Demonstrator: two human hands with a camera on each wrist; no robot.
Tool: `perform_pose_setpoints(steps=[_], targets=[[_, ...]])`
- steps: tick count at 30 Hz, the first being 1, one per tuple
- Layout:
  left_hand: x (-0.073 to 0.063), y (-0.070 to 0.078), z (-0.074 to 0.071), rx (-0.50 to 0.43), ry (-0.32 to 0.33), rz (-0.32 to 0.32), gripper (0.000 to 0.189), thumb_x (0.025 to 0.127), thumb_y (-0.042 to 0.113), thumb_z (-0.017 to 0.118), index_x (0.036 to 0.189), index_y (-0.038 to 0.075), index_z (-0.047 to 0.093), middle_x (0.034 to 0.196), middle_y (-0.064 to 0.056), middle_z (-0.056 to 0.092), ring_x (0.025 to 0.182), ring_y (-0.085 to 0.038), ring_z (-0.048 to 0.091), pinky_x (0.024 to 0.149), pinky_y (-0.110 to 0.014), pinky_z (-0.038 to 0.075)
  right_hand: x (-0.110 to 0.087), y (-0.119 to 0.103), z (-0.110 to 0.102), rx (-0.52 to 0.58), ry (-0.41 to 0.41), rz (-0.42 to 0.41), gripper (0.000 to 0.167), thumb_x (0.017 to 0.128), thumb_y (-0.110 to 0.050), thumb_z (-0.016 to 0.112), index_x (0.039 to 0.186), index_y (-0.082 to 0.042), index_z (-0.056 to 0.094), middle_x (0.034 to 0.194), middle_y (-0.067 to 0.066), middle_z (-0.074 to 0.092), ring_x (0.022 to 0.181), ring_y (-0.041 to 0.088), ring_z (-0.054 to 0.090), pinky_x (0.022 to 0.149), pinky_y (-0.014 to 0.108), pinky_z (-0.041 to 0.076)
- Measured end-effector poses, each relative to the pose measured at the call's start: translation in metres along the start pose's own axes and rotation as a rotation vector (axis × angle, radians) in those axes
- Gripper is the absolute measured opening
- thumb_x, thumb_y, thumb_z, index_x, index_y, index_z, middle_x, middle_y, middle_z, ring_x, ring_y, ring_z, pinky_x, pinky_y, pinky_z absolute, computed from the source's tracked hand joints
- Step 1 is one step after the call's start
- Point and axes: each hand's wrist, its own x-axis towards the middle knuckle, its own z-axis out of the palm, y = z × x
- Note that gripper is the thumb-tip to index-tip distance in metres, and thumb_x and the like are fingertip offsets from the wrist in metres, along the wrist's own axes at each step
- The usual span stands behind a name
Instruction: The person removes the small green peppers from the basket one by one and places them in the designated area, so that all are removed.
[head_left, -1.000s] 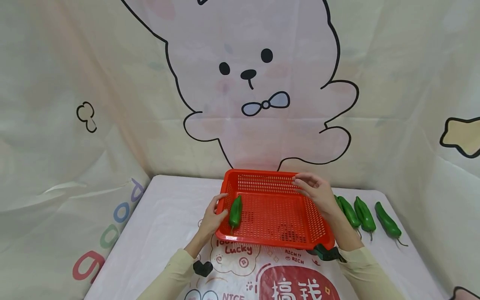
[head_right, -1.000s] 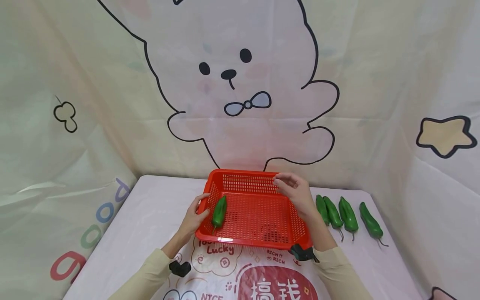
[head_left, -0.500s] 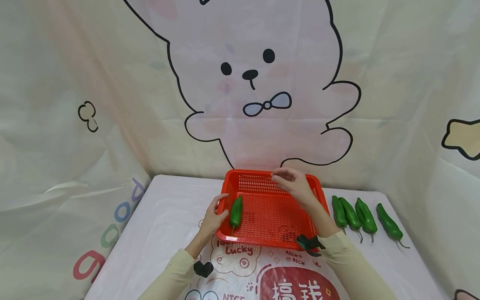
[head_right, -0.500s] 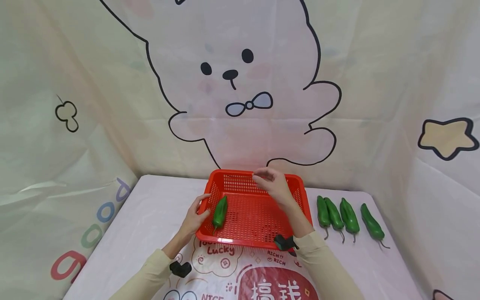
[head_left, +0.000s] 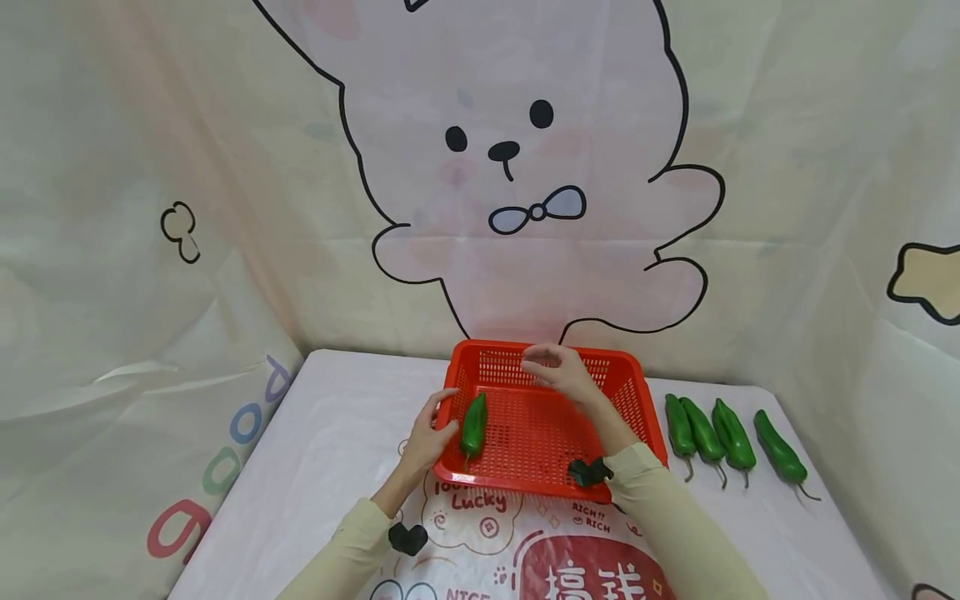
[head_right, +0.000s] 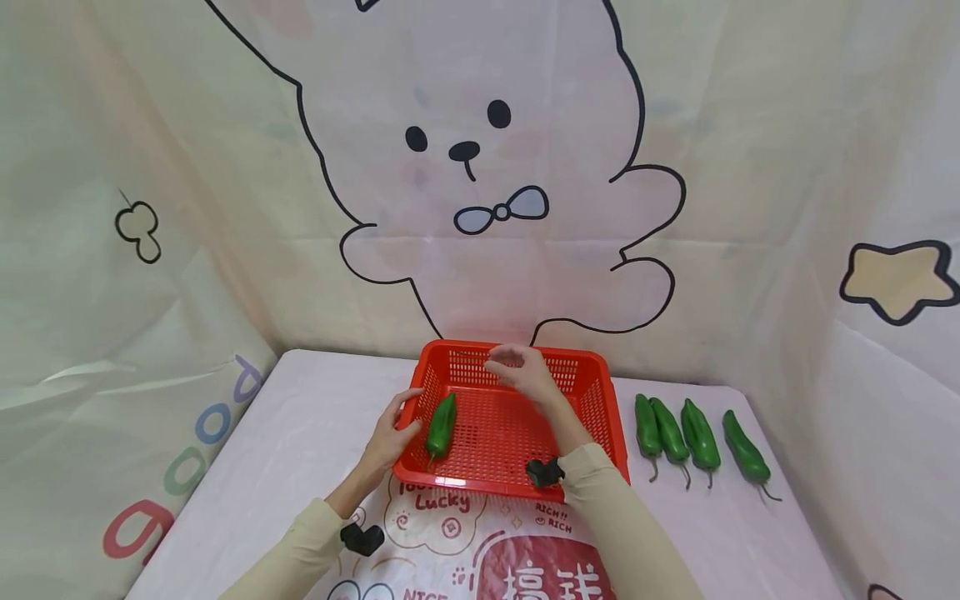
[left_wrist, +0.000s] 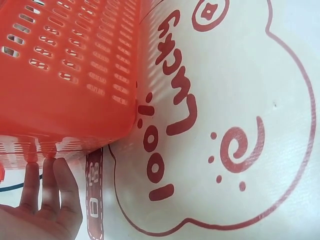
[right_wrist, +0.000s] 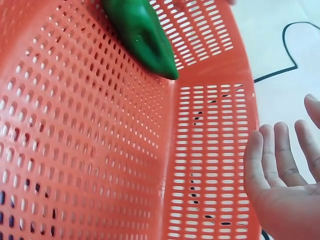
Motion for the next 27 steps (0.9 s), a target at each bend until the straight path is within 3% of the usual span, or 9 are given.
perform_pose_setpoints(steps=[6, 12, 17, 23, 27], targets=[[0.01, -0.022, -0.002, -0.017, 0.013, 0.001, 0.055, 0.095, -0.006, 0.054, 0.148, 0.003, 0.044, 0.125, -0.04, 0.047, 0.111, -0.056, 0.056, 0.082, -0.061, 0.055, 0.009, 0.011, 0.011, 0.006, -0.015, 0.028, 0.045, 0.098, -0.014, 0.07, 0.133, 0.01, 0.056, 0.126, 0.018, 0.061, 0.117, 0.037, 0.058, 0.1, 0.059, 0.046], [0.015, -0.04, -0.001, 0.031, 0.05, 0.003, 0.054, 0.097, 0.0, 0.056, 0.148, 0.012, 0.047, 0.122, -0.03, 0.051, 0.105, -0.043, 0.061, 0.076, -0.052, 0.059, 0.016, 0.019, 0.026, 0.011, -0.067, 0.091, 0.045, 0.098, -0.011, 0.069, 0.135, 0.01, 0.055, 0.122, 0.017, 0.064, 0.118, 0.042, 0.058, 0.101, 0.062, 0.043], [0.015, -0.04, 0.0, 0.046, 0.057, 0.0, 0.053, 0.096, 0.002, 0.057, 0.147, 0.018, 0.048, 0.123, -0.025, 0.053, 0.105, -0.04, 0.062, 0.075, -0.049, 0.06, 0.02, 0.025, 0.037, 0.052, -0.101, 0.151, 0.046, 0.097, -0.008, 0.069, 0.137, 0.009, 0.053, 0.118, 0.017, 0.067, 0.116, 0.044, 0.059, 0.102, 0.061, 0.043], [0.015, -0.04, -0.001, 0.039, 0.047, 0.013, 0.053, 0.097, 0.001, 0.056, 0.147, 0.014, 0.047, 0.122, -0.028, 0.051, 0.105, -0.044, 0.061, 0.075, -0.052, 0.06, 0.026, 0.034, 0.045, 0.046, -0.142, 0.176, 0.054, 0.097, -0.008, 0.07, 0.143, 0.008, 0.047, 0.126, 0.023, 0.063, 0.122, 0.049, 0.055, 0.103, 0.06, 0.043], [0.007, -0.019, -0.001, 0.012, 0.008, 0.01, 0.053, 0.097, -0.002, 0.055, 0.148, 0.006, 0.044, 0.124, -0.034, 0.049, 0.109, -0.054, 0.057, 0.08, -0.058, 0.057, 0.027, 0.041, 0.046, -0.012, -0.149, 0.191, 0.059, 0.094, -0.01, 0.074, 0.145, 0.002, 0.048, 0.138, 0.027, 0.054, 0.121, 0.042, 0.057, 0.102, 0.056, 0.046]])
